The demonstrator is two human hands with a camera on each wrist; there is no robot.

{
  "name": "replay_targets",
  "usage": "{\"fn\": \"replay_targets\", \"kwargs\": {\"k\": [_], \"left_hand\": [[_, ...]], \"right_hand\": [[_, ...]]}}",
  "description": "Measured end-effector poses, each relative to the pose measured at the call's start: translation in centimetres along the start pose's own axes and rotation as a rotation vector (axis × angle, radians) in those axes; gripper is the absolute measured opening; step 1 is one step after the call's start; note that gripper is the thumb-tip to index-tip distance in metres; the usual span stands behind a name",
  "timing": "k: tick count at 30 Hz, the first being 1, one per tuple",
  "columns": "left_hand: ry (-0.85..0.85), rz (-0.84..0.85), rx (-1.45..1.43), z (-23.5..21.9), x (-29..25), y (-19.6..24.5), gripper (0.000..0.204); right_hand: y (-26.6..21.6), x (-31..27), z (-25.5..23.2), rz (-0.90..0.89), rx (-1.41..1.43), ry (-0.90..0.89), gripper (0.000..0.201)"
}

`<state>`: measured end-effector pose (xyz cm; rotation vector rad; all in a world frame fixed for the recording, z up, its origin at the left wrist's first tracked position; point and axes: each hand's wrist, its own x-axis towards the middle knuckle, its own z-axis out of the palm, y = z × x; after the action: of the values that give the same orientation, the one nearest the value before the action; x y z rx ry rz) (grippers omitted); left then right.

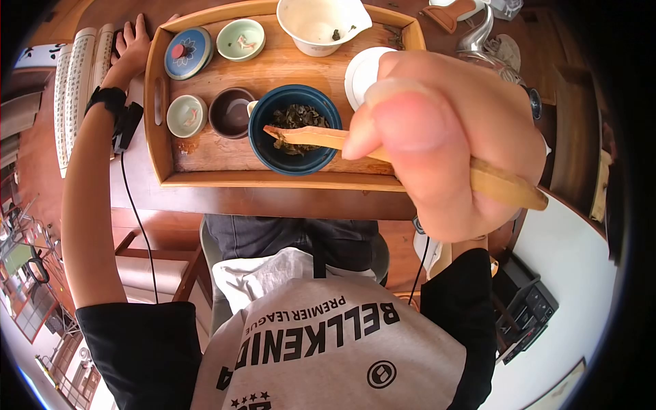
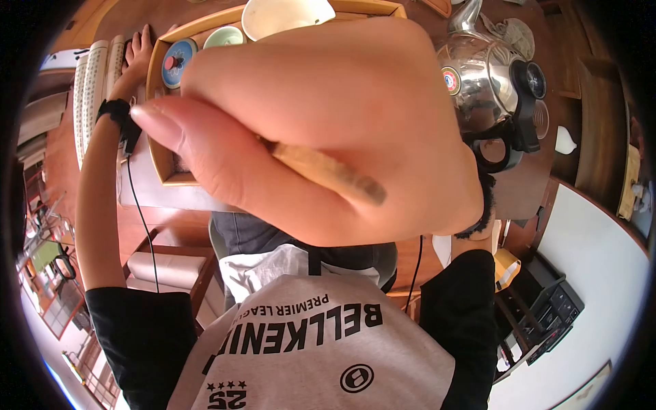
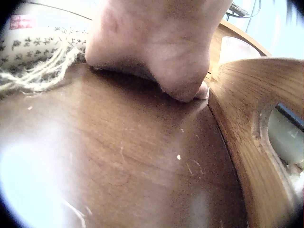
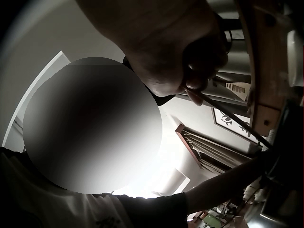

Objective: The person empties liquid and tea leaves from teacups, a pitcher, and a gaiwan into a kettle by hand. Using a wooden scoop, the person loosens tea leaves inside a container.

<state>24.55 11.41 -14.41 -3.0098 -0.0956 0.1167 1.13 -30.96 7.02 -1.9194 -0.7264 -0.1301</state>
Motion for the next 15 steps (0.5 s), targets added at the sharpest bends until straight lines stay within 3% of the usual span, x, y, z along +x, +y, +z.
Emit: {"fn": "replay_targets", "kwargs": {"k": [3,5,15], "left_hand": [[0.014,0.012,0.001,0.2,0.2,-0.1,0.087],[0.016,0.001,0.017,0.1,0.0,0.1,0.087],[0.025,0.011,0.002,0.1,-0.1,0.0,0.086]], "right_hand": [[1.6,-0.2,0.5,-0.113,0.035,0.108,0.024],[1.7,0.5,1.5,-0.105,-0.058,-0.102,0.017],[1.8,0.8,1.9,-0.047,-0.076,-0.147,0.015]]}}
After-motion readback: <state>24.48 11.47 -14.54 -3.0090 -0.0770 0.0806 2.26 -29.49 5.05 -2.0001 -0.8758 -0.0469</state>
